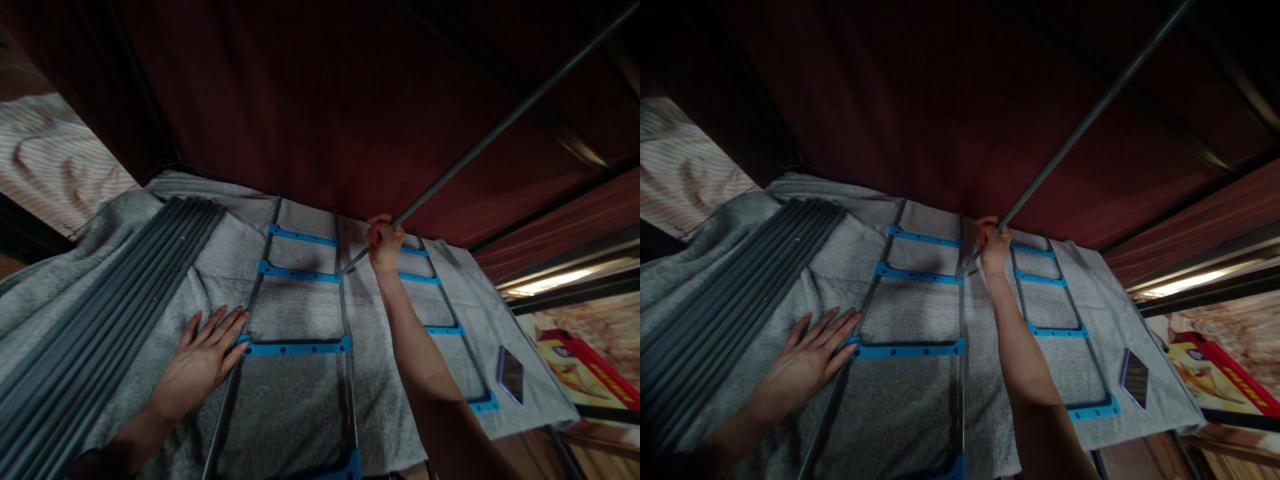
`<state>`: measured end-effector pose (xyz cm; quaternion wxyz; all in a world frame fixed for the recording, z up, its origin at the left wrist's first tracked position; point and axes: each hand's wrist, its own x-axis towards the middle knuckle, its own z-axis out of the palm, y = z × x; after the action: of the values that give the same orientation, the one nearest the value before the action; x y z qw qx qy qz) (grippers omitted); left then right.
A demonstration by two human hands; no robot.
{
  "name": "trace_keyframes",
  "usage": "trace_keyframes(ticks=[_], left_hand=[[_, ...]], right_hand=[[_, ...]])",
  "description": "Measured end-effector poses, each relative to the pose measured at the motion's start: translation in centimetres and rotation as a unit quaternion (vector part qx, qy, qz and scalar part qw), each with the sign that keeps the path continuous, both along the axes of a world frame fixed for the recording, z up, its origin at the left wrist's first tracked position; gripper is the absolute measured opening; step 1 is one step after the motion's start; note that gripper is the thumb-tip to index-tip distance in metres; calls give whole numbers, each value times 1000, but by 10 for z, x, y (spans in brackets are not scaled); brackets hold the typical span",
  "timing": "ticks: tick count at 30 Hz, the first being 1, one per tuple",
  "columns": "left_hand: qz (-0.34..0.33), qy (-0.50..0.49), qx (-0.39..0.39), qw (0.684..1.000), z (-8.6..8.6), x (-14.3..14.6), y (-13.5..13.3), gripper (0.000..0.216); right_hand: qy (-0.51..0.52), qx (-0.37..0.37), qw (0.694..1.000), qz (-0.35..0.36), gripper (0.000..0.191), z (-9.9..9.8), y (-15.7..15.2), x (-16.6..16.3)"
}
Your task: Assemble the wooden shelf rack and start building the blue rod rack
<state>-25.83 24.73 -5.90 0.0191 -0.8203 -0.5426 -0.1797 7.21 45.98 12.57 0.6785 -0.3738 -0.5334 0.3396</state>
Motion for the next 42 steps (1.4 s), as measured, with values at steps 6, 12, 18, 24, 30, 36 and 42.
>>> trace_keyframes(ticks=[6,12,18,24,30,36,42], left_hand=[[3,-2,-11,1000,1,0,0,59],[18,-11,-18,1000,3,3,1,59],[24,-11,-15,1000,6,4,-2,59],[19,-6,-16,1000,11,5,-4,57],[29,5,-29,999,14,7,-4,56],[23,6,-29,999,11,5,-2,56],[21,13,-33,999,12,5,-1,57]], right_hand=[[-1,-8,999,41,11,-1,-2,2],[4,0,1000,19,10,0,-5,4],[-11,-39,999,-27,11,-6,-19,-2],[2,-102,991,-89,11,-28,-28,-12],[33,-149,981,-123,18,-32,-14,-19],[23,-142,979,-146,21,-38,-7,-22],[-16,-152,980,-125,20,-39,-5,-19]])
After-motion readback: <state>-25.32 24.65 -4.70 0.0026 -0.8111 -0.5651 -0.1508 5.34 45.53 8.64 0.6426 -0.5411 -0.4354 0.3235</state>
